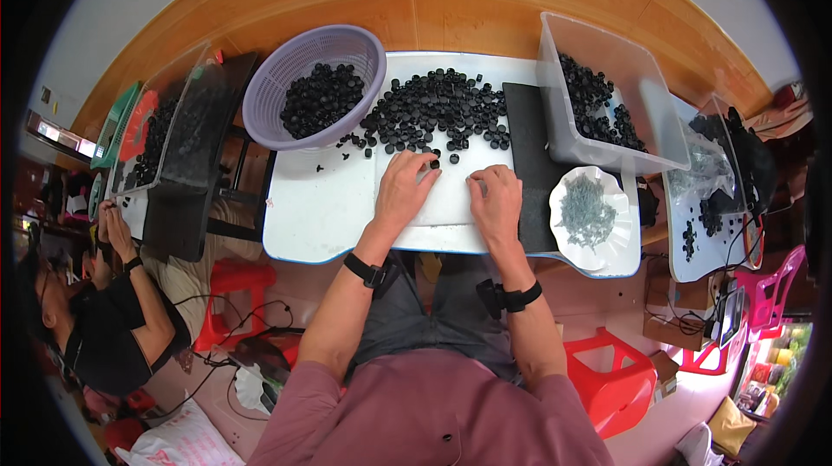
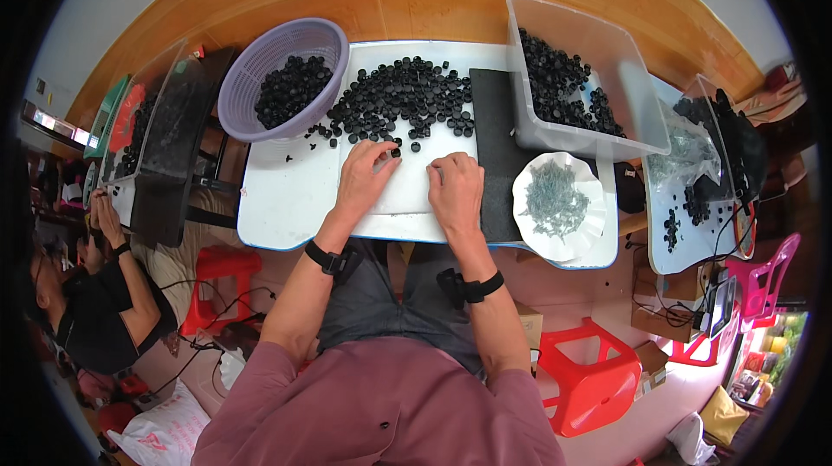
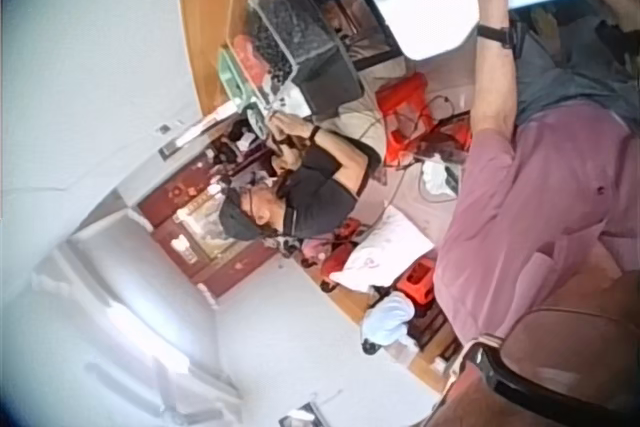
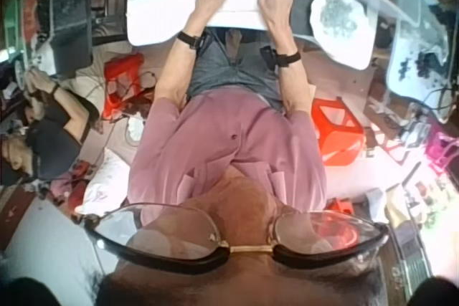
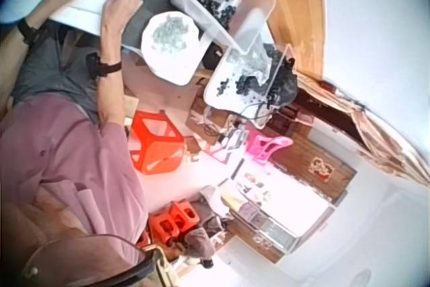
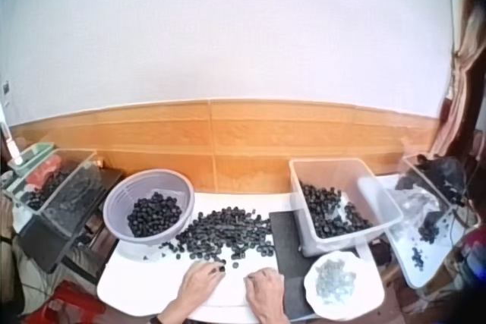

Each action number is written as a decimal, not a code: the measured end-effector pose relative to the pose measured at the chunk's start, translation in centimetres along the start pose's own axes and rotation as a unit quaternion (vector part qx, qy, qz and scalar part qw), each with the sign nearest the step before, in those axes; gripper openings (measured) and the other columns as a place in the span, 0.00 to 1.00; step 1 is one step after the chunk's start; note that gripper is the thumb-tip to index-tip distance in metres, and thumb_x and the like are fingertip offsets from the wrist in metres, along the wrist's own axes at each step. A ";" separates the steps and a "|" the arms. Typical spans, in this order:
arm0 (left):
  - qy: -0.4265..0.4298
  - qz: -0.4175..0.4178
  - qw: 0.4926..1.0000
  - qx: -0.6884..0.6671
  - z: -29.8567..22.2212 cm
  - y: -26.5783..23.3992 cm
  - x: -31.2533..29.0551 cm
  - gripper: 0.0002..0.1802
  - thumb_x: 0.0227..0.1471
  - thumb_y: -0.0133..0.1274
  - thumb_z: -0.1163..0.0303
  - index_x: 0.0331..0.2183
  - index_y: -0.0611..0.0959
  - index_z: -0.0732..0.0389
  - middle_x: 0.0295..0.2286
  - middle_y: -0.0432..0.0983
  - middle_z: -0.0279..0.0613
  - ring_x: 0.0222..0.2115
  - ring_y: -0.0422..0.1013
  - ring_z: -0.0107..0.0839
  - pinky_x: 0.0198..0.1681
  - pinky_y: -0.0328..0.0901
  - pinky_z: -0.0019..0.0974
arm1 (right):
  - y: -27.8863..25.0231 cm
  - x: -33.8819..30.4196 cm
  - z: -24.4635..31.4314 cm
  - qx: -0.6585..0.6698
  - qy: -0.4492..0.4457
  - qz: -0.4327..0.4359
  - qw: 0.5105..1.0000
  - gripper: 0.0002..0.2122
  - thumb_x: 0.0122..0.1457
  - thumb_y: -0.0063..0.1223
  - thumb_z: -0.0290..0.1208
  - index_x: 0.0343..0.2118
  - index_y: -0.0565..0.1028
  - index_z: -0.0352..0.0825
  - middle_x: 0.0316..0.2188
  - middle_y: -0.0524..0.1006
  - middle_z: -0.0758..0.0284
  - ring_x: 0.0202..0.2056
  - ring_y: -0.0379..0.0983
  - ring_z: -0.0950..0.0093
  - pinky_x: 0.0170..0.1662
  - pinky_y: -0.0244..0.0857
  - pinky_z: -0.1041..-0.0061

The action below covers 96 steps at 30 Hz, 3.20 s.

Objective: The person picks up a black plastic component and a small metal pin, inserts the pin into the component, and places the assembled unit on the table, repeating the process several times.

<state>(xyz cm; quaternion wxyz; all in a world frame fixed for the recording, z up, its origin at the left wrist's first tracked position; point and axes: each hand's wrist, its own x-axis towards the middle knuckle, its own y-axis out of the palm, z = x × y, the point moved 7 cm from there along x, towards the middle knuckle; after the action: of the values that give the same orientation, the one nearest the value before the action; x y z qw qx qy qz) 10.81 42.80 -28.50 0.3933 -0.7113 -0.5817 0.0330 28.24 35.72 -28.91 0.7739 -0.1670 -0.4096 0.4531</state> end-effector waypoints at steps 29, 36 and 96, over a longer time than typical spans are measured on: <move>-0.064 0.010 0.995 -0.077 -1.9 0.2 0.8 0.09 0.55 0.63 0.71 0.38 0.86 0.63 0.32 0.83 0.45 0.31 0.78 0.39 0.36 0.72 0.39 | -0.3 -0.2 0.4 0.029 -0.029 -0.038 0.998 0.05 0.54 0.62 0.21 0.33 0.78 0.34 0.33 0.76 0.62 0.38 0.73 0.62 0.43 0.64 0.63; 0.000 0.003 0.997 -0.074 -1.5 1.0 -1.5 0.07 0.55 0.62 0.74 0.38 0.87 0.63 0.32 0.83 0.44 0.30 0.78 0.37 0.34 0.72 0.37 | -1.0 -0.2 -0.6 0.146 0.054 -0.075 0.985 0.03 0.62 0.56 0.21 0.38 0.78 0.30 0.33 0.79 0.58 0.36 0.77 0.59 0.42 0.69 0.64; -0.118 0.023 0.965 -0.234 1.5 1.6 -2.2 0.11 0.66 0.54 0.69 0.47 0.81 0.64 0.35 0.86 0.46 0.35 0.83 0.32 0.40 0.75 0.34 | 2.4 -0.4 1.9 0.291 0.091 -0.025 0.952 0.05 0.58 0.63 0.20 0.37 0.81 0.31 0.32 0.81 0.67 0.25 0.73 0.82 0.28 0.66 0.81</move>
<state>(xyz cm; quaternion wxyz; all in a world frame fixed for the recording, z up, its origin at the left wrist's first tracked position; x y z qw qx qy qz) 10.63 41.67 -31.35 0.1436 -0.7879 -0.5987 -0.0111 25.27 36.45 -29.40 0.8342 0.0353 -0.1920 0.5157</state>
